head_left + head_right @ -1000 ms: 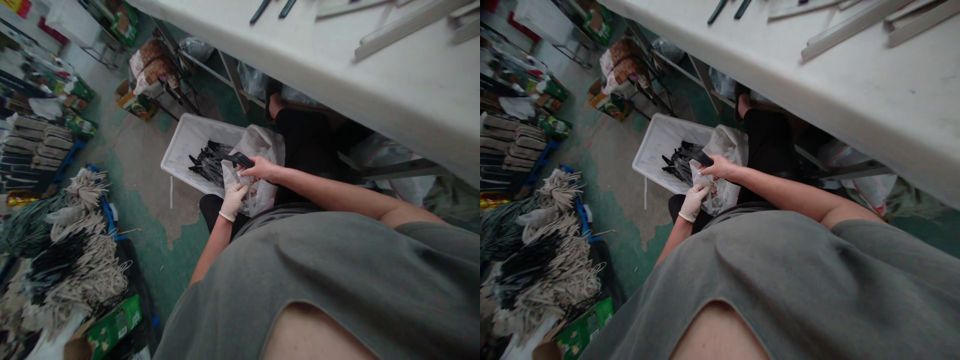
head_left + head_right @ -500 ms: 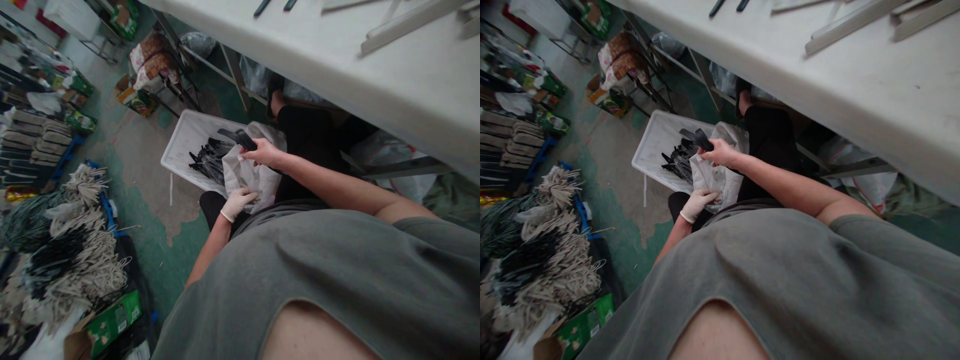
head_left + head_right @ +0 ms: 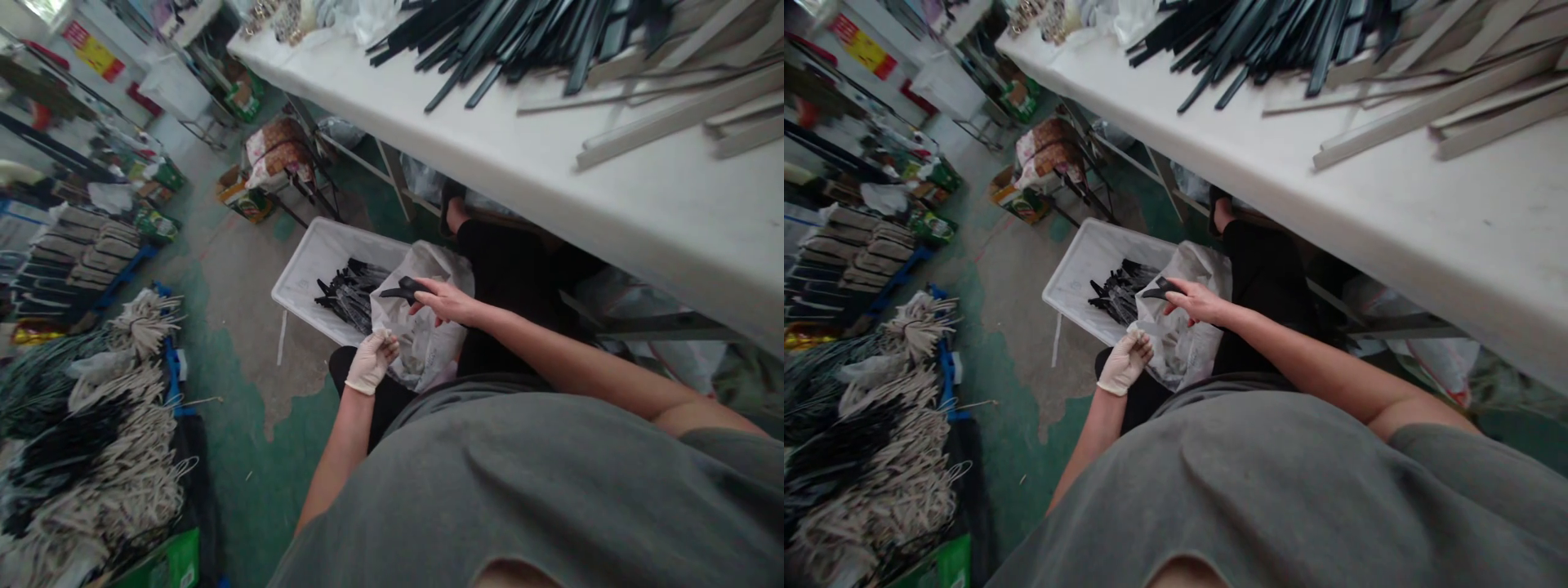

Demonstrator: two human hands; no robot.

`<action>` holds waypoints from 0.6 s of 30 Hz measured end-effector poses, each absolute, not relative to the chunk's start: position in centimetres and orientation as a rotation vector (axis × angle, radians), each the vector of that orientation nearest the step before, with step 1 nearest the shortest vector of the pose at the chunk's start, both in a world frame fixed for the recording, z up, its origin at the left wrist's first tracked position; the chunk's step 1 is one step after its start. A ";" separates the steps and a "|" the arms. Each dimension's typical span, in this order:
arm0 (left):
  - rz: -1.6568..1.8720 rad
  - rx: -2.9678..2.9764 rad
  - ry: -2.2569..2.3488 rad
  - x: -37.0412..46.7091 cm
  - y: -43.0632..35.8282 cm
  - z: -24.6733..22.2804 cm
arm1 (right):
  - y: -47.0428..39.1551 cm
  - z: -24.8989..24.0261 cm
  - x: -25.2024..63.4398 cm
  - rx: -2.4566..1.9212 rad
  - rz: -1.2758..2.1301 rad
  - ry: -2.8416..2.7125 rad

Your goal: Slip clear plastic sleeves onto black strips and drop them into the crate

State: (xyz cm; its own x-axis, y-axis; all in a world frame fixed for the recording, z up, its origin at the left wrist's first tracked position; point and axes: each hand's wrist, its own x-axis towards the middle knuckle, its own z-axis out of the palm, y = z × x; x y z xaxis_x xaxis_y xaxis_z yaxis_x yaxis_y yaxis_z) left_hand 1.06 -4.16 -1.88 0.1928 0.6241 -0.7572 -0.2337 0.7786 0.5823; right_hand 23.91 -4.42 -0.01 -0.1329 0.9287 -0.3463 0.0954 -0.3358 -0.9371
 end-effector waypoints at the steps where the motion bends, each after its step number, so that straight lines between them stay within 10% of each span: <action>1: 0.694 0.341 1.257 0.9 -3.8 -1.9 | -4.8 -0.1 24.0 -1.450 1.556 -1.205; 18: 0.910 0.218 1.018 1.8 -2.9 -2.0 | -7.7 0.3 23.4 -1.479 1.727 -1.502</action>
State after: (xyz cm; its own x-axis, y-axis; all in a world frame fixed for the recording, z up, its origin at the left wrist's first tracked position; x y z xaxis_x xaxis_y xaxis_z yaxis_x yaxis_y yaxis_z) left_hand 1.78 -2.87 -1.98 0.2077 0.7407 -0.6389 -0.5521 0.6280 0.5485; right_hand 23.40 -7.71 0.26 -0.3507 0.8293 -0.4350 0.3163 -0.3324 -0.8885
